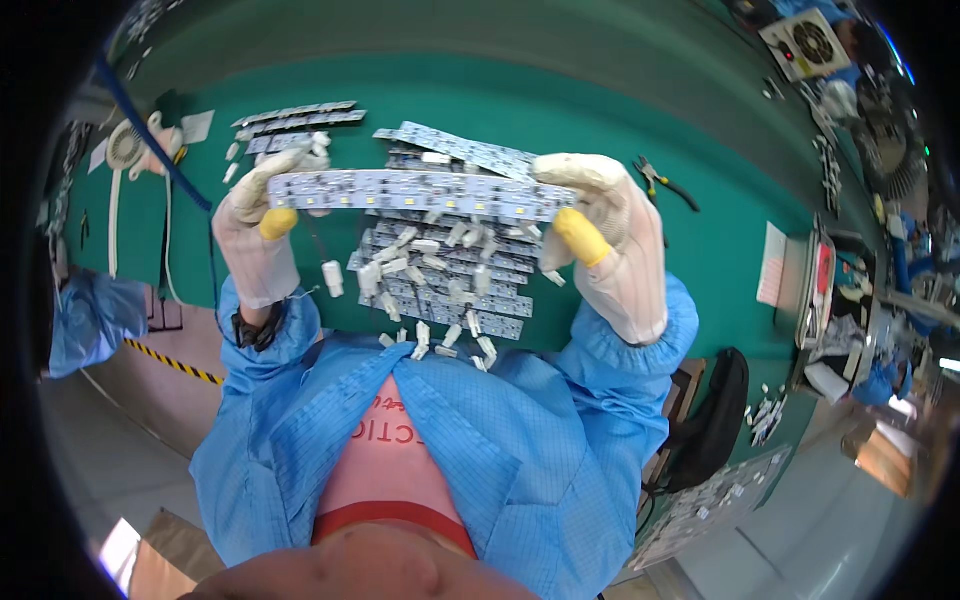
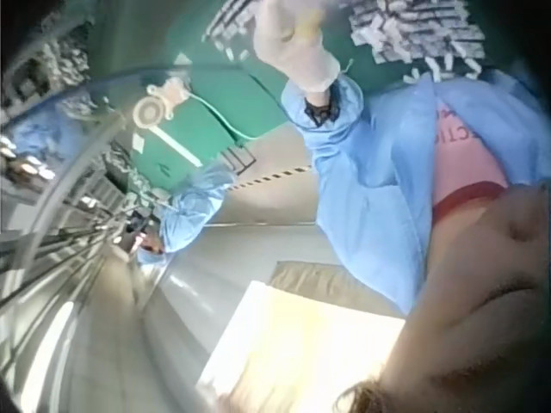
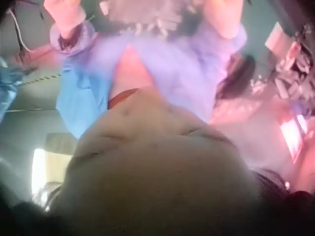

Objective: Inspecting and stacking printed circuit board panels at a production station.

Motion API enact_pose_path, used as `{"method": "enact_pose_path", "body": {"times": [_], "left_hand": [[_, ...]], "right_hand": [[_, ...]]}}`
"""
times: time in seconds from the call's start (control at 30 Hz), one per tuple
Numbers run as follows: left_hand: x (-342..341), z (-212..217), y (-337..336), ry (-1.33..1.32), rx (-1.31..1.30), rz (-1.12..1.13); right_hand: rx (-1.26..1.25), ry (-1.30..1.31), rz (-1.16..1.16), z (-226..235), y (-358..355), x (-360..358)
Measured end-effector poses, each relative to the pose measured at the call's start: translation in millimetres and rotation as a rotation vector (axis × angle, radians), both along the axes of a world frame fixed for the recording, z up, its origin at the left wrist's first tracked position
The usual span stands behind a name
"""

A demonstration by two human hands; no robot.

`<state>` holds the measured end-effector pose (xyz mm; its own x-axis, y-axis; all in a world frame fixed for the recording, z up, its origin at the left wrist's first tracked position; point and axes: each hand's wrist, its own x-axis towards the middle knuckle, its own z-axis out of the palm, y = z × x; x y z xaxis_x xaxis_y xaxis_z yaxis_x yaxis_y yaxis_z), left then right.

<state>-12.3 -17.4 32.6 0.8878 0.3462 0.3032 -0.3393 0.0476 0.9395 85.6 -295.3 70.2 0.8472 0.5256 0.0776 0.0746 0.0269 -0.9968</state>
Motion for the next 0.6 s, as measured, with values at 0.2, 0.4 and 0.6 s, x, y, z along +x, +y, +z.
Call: {"method": "enact_pose_path", "body": {"times": [0.2,0.4,0.6], "left_hand": [[-2,9,-6,-0.002,0.128,0.022],[-3,12,-7,-0.061,0.137,0.02],[6,1,10,0.173,0.236,0.094]], "right_hand": [[-0.065,-0.043,-0.02,-6,3,7],[-0.131,-0.102,0.001,-12,2,13],[-0.076,0.043,-0.001,3,7,-8]]}}
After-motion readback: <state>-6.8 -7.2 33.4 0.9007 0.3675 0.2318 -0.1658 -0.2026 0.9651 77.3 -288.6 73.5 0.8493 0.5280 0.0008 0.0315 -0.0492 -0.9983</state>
